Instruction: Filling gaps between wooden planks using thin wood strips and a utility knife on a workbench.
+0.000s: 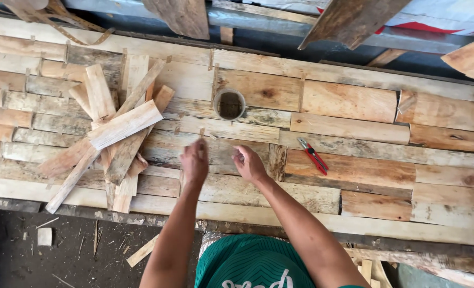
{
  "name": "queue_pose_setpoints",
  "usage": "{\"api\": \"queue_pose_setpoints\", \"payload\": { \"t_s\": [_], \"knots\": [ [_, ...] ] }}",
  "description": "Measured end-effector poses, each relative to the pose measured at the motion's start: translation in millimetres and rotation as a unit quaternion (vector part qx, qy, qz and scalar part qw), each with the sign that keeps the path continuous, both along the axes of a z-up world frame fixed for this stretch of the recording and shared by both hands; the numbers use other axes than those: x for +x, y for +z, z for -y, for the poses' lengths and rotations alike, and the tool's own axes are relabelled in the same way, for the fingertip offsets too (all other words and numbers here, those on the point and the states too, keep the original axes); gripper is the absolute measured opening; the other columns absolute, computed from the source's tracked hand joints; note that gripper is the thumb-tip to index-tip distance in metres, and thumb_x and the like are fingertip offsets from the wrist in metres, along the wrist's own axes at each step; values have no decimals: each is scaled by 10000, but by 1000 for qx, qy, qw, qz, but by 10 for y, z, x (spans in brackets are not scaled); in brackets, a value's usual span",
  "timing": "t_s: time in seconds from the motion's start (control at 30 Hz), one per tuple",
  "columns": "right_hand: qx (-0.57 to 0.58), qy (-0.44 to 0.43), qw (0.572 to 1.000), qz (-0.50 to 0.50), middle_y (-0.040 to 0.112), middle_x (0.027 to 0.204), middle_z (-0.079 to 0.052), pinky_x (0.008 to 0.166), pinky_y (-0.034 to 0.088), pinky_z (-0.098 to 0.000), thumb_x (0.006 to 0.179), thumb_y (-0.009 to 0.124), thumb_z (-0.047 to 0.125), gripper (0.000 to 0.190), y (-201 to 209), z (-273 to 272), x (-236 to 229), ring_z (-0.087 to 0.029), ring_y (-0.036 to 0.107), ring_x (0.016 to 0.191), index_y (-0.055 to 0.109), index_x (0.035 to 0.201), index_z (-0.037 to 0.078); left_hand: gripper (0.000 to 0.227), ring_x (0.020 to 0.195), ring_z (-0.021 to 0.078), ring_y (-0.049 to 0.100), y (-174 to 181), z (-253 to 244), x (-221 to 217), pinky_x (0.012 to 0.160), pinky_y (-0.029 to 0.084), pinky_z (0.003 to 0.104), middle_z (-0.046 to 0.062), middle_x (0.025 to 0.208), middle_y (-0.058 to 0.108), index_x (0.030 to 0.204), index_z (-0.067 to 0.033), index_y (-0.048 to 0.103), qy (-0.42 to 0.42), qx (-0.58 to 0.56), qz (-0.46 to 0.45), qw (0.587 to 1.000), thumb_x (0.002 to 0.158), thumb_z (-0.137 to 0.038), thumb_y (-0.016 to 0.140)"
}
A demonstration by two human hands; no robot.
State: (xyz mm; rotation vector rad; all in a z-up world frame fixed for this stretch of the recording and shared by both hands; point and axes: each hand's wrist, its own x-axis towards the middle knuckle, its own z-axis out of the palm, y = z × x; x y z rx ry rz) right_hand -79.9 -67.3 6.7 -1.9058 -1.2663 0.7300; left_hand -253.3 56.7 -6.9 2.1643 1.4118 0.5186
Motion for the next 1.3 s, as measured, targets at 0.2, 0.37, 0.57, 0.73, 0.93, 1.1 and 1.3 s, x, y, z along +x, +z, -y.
{"api": "queue_pose_setpoints", "payload": {
  "t_s": [0.2,0.37,0.57,0.73,0.93,1.1,1.3],
  "knots": [
    [17,8,992,-127,700,1234,-109,928,598,-315,906,712,22,468,-46,166,246,-196,706,1073,597,1360,33,244,970,272,668,282,552,561,881,510,412,83,1015,791,1117,-132,800,-90,-106,170,976,912,-239,721],
    [-51,-43,976,-207,778,1060,-74,845,581,-286,927,772,109,352,-244,445,494,-136,716,936,683,1257,28,233,1001,246,723,201,771,712,931,544,390,98,1026,775,1155,-143,780,-107,-229,227,941,999,-257,650],
    [-34,-78,962,-261,750,982,-62,767,565,-270,940,747,138,309,-376,695,631,-100,671,856,717,1227,30,263,1104,287,638,205,981,854,1009,478,411,59,1104,774,1220,-214,762,-167,-193,164,953,1002,-230,615],
    [-29,-92,965,-246,756,942,-41,749,576,-250,934,704,97,224,-319,779,661,-95,697,841,700,1147,28,382,1189,278,575,160,1080,922,1062,372,495,13,1215,741,1309,-293,701,-188,-182,58,963,940,-222,628],
    [-14,-72,968,-242,735,910,-46,764,586,-265,961,663,66,32,-317,794,725,-102,681,800,693,973,59,400,1164,247,582,216,1090,962,1124,312,497,54,1110,731,1361,-268,627,-165,-231,18,959,964,-322,637],
    [-63,-196,951,-232,732,892,-69,663,579,-297,1048,560,109,84,-170,734,896,-133,690,745,623,1063,56,293,716,140,556,453,1005,969,716,487,340,40,723,636,1060,-137,737,-122,-362,21,924,979,-411,672],
    [-38,-351,902,-249,738,856,-92,687,610,-317,1020,575,127,106,-230,799,1290,-161,731,747,590,1061,31,417,624,71,446,-104,806,739,560,385,270,-42,660,555,878,-4,722,-112,-408,137,896,1015,-393,661]
  ]
}}
